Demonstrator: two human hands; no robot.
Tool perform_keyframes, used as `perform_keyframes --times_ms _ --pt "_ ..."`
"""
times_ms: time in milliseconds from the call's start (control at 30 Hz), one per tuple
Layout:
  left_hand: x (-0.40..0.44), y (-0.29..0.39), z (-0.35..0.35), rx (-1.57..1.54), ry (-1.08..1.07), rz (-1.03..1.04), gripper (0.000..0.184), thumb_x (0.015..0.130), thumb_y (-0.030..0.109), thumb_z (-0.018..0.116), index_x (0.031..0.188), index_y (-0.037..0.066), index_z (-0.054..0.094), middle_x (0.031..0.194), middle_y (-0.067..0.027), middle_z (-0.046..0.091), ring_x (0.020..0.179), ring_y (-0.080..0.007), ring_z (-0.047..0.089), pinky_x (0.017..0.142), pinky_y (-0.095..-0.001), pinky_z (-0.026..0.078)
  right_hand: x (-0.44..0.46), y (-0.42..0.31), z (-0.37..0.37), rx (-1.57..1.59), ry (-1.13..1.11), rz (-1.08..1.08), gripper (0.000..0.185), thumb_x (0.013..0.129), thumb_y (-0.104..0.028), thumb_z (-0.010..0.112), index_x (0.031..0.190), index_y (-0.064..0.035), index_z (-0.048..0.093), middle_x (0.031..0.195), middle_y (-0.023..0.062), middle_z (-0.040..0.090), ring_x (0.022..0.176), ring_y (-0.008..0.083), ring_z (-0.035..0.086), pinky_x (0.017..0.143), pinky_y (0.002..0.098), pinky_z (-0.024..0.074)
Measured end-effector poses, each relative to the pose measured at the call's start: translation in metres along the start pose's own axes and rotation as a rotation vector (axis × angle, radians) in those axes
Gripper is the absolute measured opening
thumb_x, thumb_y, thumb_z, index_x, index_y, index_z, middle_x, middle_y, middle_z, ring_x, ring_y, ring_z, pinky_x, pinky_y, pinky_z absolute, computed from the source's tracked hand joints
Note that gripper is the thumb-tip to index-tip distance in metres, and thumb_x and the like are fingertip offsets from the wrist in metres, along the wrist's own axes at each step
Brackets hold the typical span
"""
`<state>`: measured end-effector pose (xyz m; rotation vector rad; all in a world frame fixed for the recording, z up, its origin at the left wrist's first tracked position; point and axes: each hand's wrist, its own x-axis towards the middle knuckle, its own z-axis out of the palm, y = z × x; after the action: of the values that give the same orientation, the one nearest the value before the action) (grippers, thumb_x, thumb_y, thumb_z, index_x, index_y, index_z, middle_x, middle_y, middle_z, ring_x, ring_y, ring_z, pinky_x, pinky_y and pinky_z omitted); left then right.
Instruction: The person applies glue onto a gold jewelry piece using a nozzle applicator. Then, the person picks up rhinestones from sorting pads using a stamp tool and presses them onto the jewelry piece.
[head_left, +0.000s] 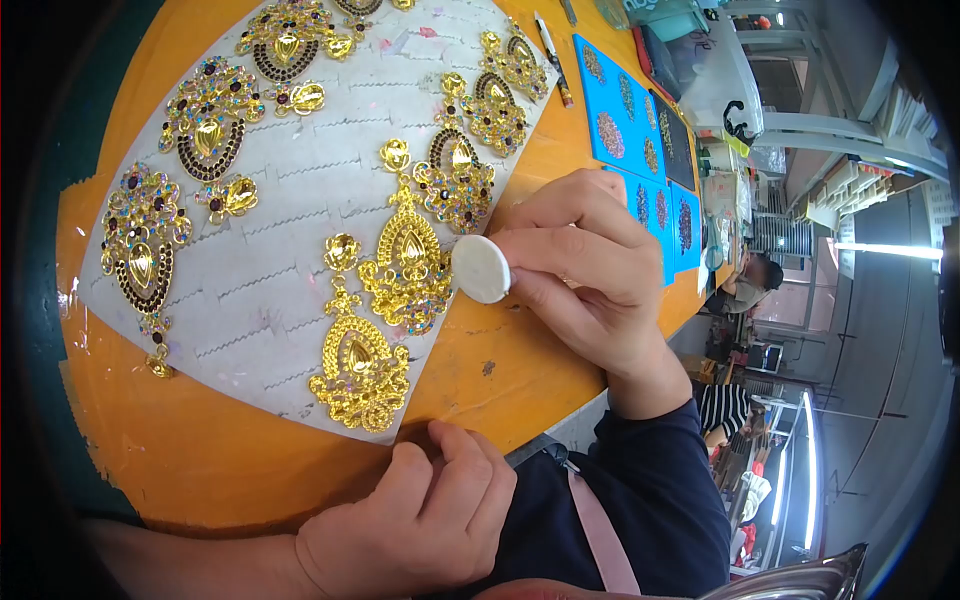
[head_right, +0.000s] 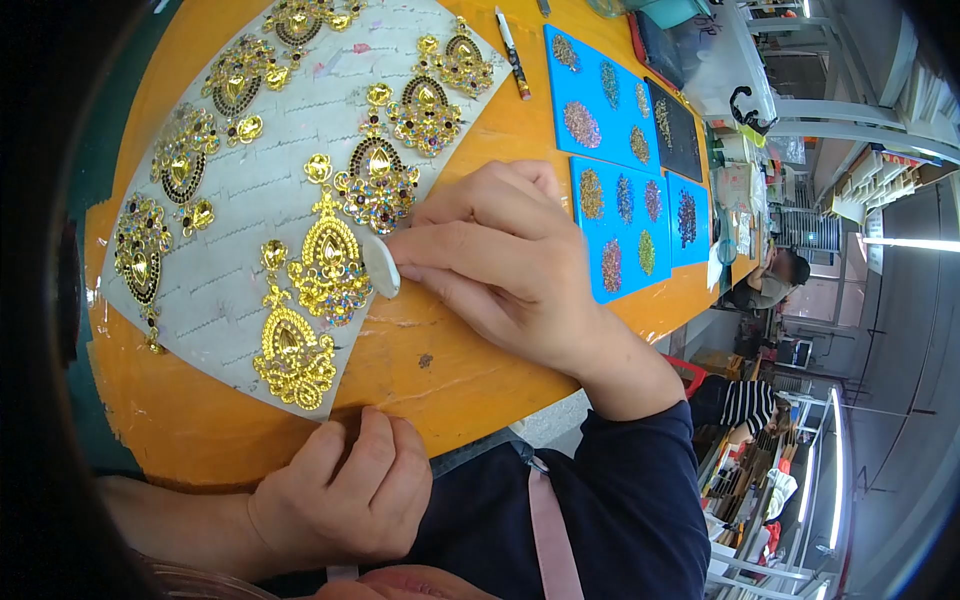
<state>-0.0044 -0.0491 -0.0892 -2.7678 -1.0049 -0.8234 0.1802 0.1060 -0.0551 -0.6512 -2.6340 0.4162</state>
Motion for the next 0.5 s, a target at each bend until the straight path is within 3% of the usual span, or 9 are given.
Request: perform_keyframes --times_ms 500 --pt "-0.0008 0.0004 -0.0002 0.022 -0.005 0.007 0.022 0.086 0.015 0.057 0.081 -0.002 0.069 0.087 -0.0149 0.064 0.087 -0.0277 0.064 0.064 -0.0321 0.048 -0.0011 -0.0020 0.0005 -0.003 0.011 -0.001 0.020 0.074 -0.011 0.084 0.093 -0.0133 0.079 0.087 -0.0024 0.068 0.079 0.0144 0.062 0.075 0.0301 0.0358"
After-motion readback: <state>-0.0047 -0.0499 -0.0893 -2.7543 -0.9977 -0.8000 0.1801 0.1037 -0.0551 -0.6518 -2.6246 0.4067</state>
